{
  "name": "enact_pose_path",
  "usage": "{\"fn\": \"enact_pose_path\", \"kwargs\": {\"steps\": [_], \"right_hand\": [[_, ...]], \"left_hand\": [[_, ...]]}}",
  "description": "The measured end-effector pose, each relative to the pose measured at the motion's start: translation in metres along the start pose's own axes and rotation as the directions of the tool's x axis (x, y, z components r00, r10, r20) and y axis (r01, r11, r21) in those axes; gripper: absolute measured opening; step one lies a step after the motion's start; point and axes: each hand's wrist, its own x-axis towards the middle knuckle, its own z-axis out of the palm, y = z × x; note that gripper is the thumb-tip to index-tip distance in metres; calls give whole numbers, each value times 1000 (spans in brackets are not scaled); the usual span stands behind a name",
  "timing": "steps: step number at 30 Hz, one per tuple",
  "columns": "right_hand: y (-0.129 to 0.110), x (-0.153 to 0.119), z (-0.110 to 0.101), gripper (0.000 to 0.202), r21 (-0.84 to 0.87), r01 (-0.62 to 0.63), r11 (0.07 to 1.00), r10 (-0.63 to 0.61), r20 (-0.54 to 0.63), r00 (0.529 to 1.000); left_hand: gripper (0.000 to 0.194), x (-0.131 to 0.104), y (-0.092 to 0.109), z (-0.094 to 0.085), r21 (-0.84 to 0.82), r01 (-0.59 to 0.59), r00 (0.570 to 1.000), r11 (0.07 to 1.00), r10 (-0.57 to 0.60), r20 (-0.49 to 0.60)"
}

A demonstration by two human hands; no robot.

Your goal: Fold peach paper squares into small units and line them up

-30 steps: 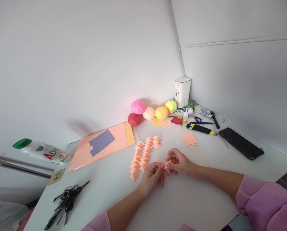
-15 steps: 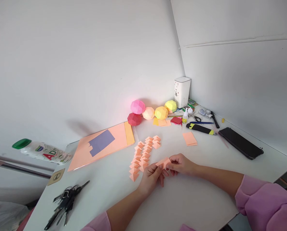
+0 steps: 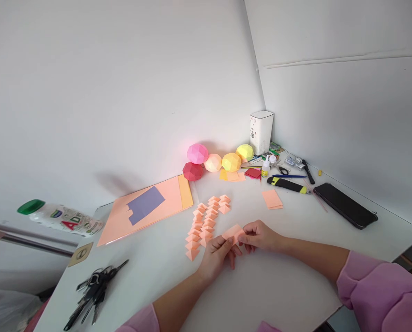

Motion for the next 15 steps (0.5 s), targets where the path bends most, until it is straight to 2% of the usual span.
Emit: {"fn": "enact_pose_path", "kwargs": {"steps": [15], "right_hand": [[-3,0,-1,35,4,-18,1000,18,-2,1000]], "left_hand": [[39,0,-2,0,-17,-21,1000,1000,21,17]]}}
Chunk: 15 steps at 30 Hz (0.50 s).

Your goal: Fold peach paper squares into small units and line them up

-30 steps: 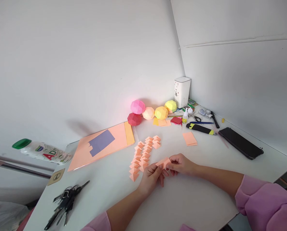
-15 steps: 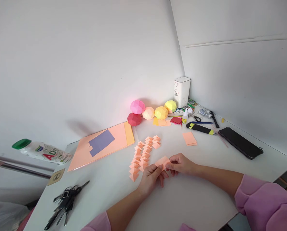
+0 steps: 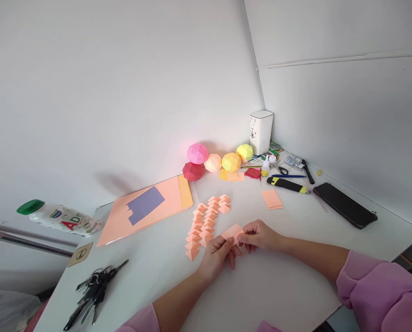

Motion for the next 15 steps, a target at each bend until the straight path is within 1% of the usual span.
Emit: {"fn": "enact_pose_path", "kwargs": {"steps": [6,9,12,15], "right_hand": [[-5,-1,1,35,24,28,999,-29,29,999],[-9,-2,2,36,34,48,998,-50,56,997],[-11,-2,2,37,33,50,998,-52,56,997],[-11,-3,3,37,44,50,998,-53,61,997]], "left_hand": [[35,1,0,1,9,-33,999,999,33,21],[35,1,0,1,34,-22,1000,999,22,14],[36,1,1,1,45,-5,1000,999,4,17],[37,1,3,1,52,-17,999,998,15,33]]}}
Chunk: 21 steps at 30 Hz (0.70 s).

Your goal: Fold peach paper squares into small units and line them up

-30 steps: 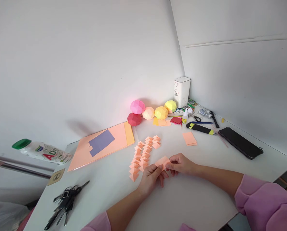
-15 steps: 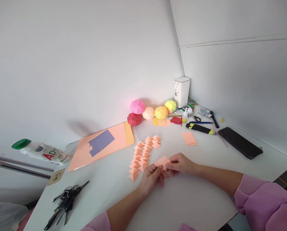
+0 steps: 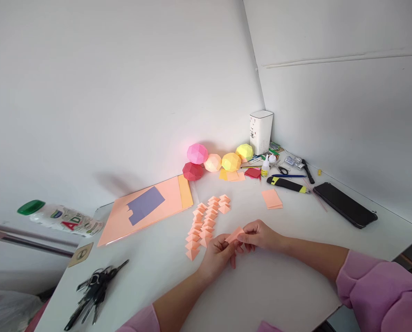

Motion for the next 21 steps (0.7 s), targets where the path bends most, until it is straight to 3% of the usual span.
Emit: {"fn": "enact_pose_path", "kwargs": {"steps": [21], "right_hand": [[7,1,0,35,-7,37,999,-37,1,999]], "left_hand": [[40,0,2,2,63,28,999,998,-26,-34]]}}
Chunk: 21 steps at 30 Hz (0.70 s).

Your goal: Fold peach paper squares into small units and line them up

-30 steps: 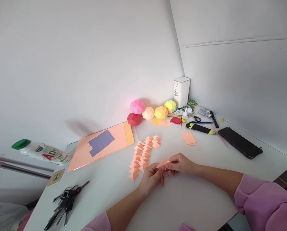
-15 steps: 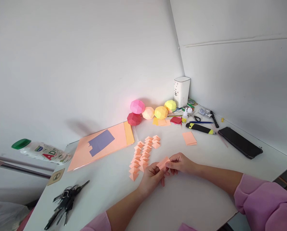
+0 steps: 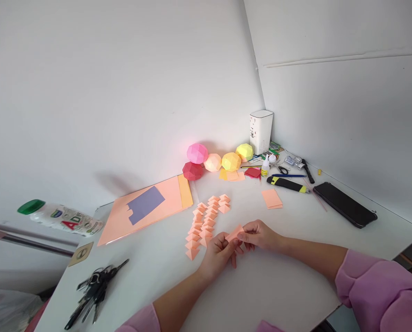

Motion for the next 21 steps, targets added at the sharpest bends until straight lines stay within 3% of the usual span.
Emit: {"fn": "enact_pose_path", "kwargs": {"steps": [5,10,21], "right_hand": [[1,0,1,36,-2,8,1000,-9,-44,999],[1,0,0,37,-2,3,1000,-3,-29,1000],[3,3,3,33,36,-37,999,40,-92,995]], "left_hand": [[39,2,-4,-1,-25,20,1000,1000,-19,14],[34,2,-7,-2,-76,4,999,997,-7,-37],[40,1,-3,0,-59,81,995,995,-84,-52]]}}
